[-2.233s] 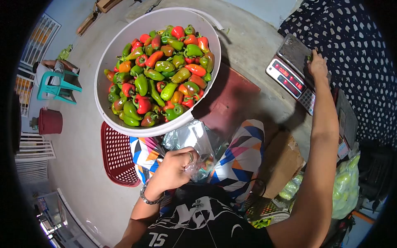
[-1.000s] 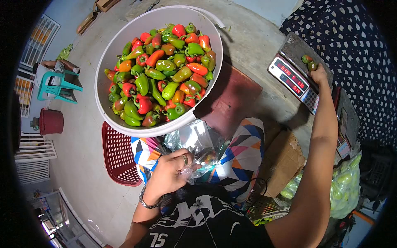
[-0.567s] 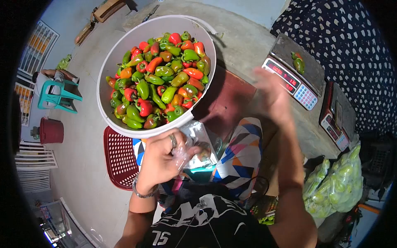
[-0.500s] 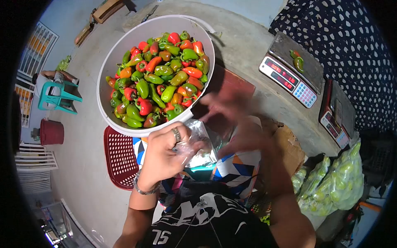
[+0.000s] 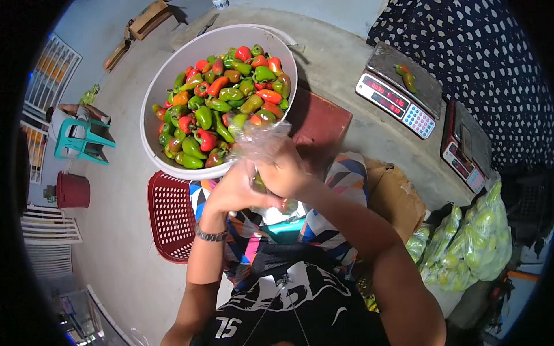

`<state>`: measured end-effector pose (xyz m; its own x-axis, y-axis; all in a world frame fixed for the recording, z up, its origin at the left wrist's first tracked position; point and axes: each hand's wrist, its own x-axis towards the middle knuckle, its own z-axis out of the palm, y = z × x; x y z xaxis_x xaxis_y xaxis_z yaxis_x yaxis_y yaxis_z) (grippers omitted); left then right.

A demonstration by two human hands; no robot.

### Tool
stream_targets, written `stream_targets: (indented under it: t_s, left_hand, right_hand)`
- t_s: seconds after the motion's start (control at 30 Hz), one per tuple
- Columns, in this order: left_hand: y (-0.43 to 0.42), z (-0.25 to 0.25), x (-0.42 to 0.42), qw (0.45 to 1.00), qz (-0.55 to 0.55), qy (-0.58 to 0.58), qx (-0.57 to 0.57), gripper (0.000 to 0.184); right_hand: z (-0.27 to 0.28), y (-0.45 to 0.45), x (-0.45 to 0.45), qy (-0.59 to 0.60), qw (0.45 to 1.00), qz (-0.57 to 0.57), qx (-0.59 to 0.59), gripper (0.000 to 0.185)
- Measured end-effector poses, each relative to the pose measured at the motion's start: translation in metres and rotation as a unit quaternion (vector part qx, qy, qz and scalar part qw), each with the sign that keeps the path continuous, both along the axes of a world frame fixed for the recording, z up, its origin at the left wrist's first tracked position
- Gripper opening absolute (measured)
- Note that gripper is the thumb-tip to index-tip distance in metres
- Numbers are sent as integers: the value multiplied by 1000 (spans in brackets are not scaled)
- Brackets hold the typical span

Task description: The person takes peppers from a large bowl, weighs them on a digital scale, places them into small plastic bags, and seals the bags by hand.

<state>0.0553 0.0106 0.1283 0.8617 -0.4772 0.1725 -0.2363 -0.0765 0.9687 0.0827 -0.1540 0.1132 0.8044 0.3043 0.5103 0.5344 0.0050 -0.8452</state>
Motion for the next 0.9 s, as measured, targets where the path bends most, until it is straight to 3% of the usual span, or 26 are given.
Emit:
stream_targets:
  t_s: [0.03, 0.1, 0.13, 0.2, 0.23, 0.27, 0.33, 0.4, 0.53, 0.63, 0.67, 0.77, 0.87, 0.9]
  left_hand:
    - [-5, -5, 4, 994, -11, 42, -97, 110]
    - [-1, -21, 7, 983, 20, 152, -103, 97]
    - [-2, -25, 11, 973, 32, 203, -108, 91]
    - [-4, -24, 18, 969, 47, 220, -105, 79]
    - [-4, -22, 23, 967, 60, 225, -105, 73]
    - [-5, -21, 23, 970, 82, 217, -78, 52]
    - [-7, -30, 23, 961, 104, 228, -119, 45]
    - [-11, -44, 28, 962, 63, 241, -109, 34]
    - [-17, -46, 22, 978, -13, 209, -7, 31]
    - [-15, -25, 22, 966, -88, 240, 42, 23]
    - [-14, -34, 22, 971, -94, 219, 26, 21]
    - [-13, -42, 23, 975, -103, 194, -19, 17]
    - [-28, -55, 26, 951, -74, 174, -245, 27]
    - [-25, -59, 25, 959, -47, 166, -225, 28]
  right_hand:
    - [3, 8, 5, -14, 1000, -16, -10, 21]
    - [10, 25, 17, -41, 997, -49, -30, 13]
    - [9, 24, 28, -11, 998, -3, -57, 12]
    - [17, 23, 40, 57, 989, 76, -111, 21]
    - [17, 24, 46, 46, 989, 60, -124, 17]
    - [13, 29, 48, 41, 989, 46, -135, 15]
    - [17, 36, 45, 15, 991, 15, -130, 11]
    - [23, 40, 42, 78, 990, 57, -102, 11]
    - [22, 47, 45, 230, 970, 61, -40, 29]
    - [47, 43, 34, 414, 894, 139, 96, 49]
    - [49, 43, 33, 421, 889, 151, 102, 50]
    - [60, 35, 37, 439, 867, 191, 137, 47]
    - [62, 24, 48, 213, 962, 167, 40, 44]
    - [60, 17, 45, 177, 976, 122, 15, 43]
